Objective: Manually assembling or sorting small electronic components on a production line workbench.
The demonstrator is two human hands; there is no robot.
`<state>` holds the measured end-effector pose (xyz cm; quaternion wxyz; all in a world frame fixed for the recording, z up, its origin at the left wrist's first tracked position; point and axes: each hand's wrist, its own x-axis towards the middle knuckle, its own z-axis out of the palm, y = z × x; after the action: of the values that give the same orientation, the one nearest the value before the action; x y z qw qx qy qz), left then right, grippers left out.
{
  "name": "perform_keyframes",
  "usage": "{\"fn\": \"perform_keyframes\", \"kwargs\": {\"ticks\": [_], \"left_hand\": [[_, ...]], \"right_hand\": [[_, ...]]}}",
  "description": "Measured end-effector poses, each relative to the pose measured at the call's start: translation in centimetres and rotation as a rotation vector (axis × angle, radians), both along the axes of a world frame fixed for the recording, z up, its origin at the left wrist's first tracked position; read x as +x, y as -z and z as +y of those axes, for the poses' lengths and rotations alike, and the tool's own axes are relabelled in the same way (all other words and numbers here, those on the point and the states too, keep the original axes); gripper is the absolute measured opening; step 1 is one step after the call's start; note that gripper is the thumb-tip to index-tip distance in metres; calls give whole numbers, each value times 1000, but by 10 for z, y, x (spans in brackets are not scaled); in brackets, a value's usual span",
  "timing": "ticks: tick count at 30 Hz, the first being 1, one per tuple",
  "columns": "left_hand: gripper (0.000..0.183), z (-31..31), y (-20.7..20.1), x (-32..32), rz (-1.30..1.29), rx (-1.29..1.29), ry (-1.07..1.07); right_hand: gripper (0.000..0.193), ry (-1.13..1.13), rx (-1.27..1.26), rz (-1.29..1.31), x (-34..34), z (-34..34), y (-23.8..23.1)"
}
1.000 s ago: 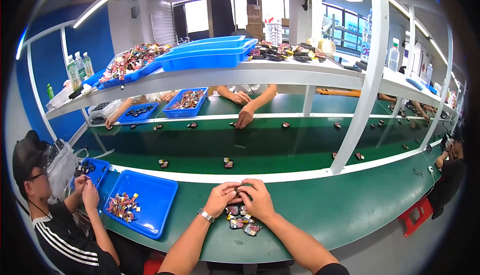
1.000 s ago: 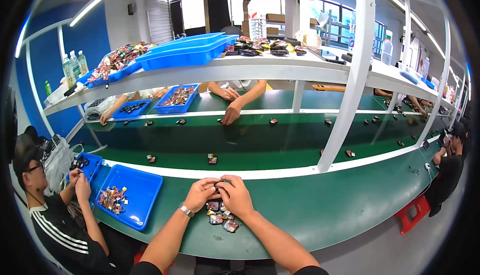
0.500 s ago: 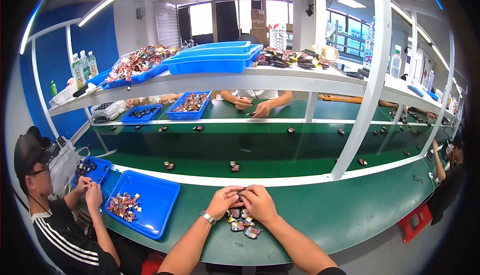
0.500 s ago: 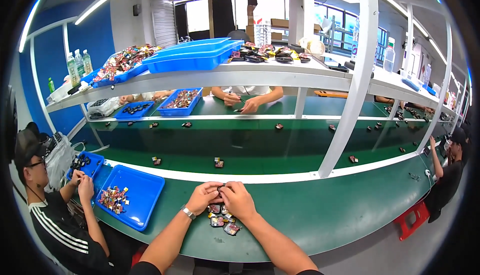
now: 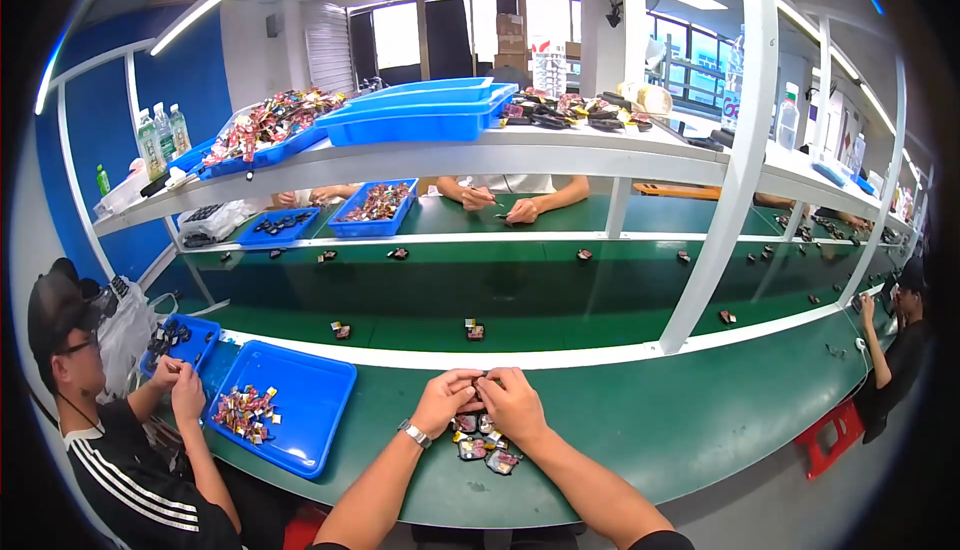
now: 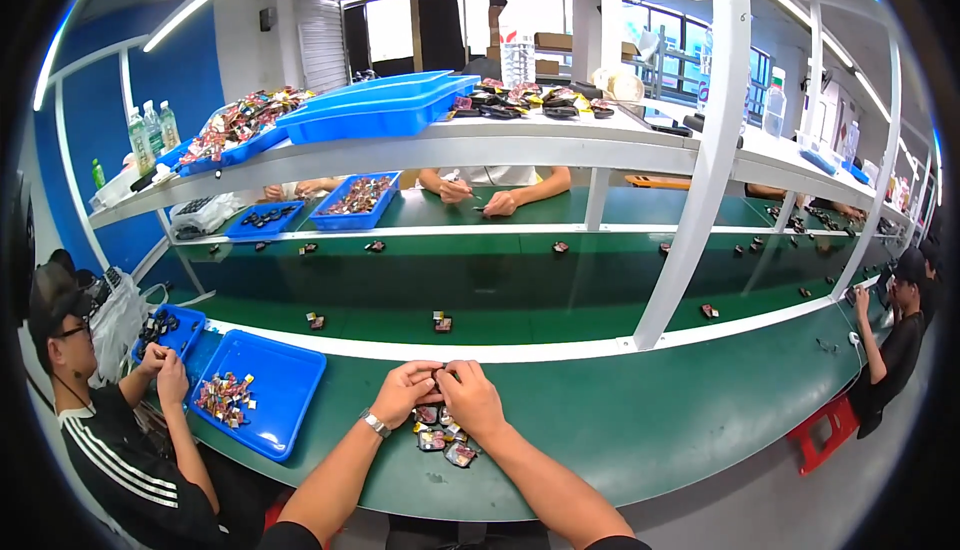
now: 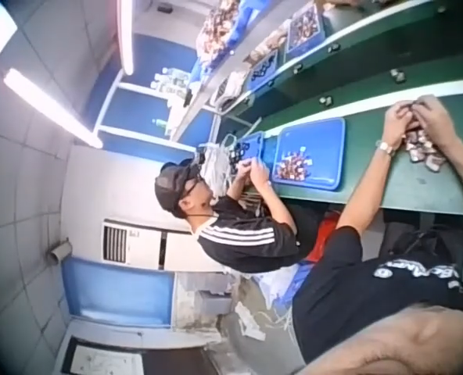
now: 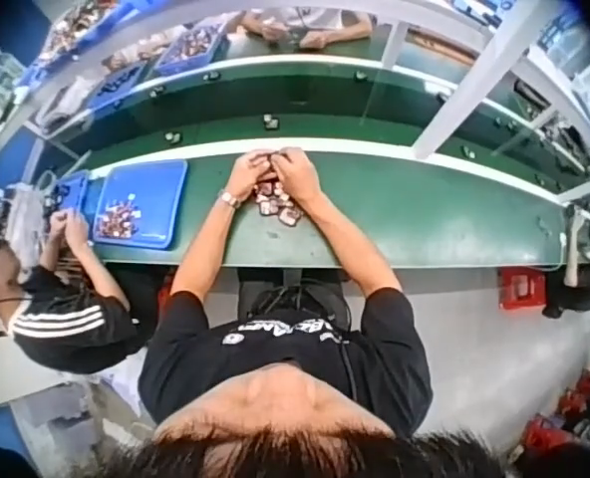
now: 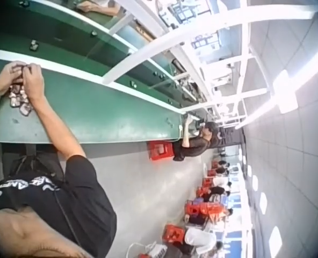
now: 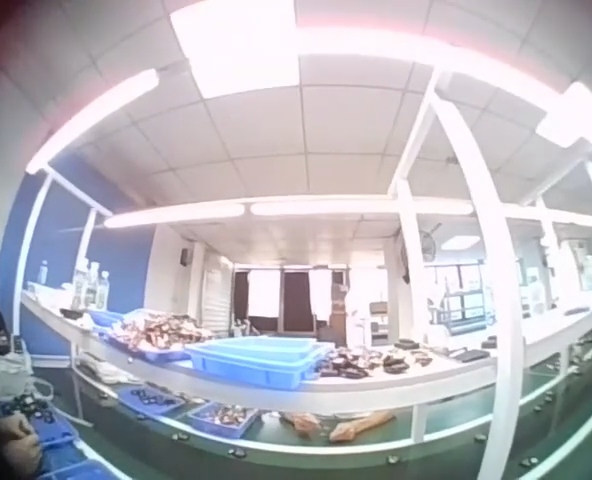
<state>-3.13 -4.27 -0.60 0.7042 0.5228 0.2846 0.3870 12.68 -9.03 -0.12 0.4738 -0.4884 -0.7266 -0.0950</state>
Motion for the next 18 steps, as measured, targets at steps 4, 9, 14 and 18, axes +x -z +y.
{"fn": "perform_keyframes", "kwargs": {"ticks": [4,9,14,18], "left_hand": [[30,1,-1,-1,-20,20,-39],[33,5,-1,-4,34,63,-73],[33,16,7,-11,58,198,-293],[24,31,26,-14,160,261,-362]], "right_hand": [[11,22,47,-40,-4,-1,-7],[29,-61,-53,75,-6,4,1],[25,118,-88,143,28,58,4],[19,373,-208,190,84,103,27]]}}
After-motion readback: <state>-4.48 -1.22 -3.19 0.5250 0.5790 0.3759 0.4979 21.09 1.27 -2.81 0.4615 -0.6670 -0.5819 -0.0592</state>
